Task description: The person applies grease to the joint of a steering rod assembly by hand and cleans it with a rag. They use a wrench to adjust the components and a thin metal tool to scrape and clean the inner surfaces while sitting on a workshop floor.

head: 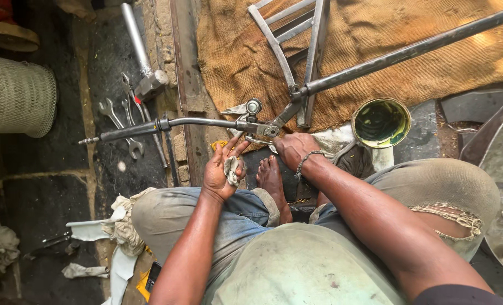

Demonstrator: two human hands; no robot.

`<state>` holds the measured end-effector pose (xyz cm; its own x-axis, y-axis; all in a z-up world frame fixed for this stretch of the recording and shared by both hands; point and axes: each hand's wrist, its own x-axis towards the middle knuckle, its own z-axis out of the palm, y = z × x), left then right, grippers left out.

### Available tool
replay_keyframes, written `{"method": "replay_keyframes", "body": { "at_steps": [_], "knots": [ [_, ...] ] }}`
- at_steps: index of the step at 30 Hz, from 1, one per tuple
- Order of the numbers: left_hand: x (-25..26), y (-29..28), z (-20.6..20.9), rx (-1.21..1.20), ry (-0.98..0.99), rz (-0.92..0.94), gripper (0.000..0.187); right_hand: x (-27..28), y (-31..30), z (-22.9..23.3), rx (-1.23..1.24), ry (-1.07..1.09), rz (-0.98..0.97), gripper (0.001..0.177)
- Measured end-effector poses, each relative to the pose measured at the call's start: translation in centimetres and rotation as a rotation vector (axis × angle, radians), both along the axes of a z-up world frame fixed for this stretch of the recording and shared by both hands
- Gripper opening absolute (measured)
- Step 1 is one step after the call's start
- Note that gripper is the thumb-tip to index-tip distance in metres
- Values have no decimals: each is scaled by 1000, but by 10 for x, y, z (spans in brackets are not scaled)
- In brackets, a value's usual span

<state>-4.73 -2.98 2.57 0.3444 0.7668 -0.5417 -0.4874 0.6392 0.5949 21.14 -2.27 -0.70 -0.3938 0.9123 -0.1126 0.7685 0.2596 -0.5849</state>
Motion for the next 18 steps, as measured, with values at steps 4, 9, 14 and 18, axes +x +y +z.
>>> {"method": "replay_keyframes", "body": {
  "at_steps": [4, 9, 14, 18],
  "knots": [
    [7, -4, -11, -20, -29, 114, 64, -10, 0, -23, -9, 10, -1, 19],
    [13, -10, -35, -76, -55, 283, 58, -1, 2, -57, -16, -26, -35, 20],
    [17, -5, -62, -133, -66, 390, 63, 27, -8, -31, -101, -117, 46, 16],
    [31, -4, -94, -178, -49, 459, 69, 22, -20, 48, -76, -184, 51, 16]
  ]
}}
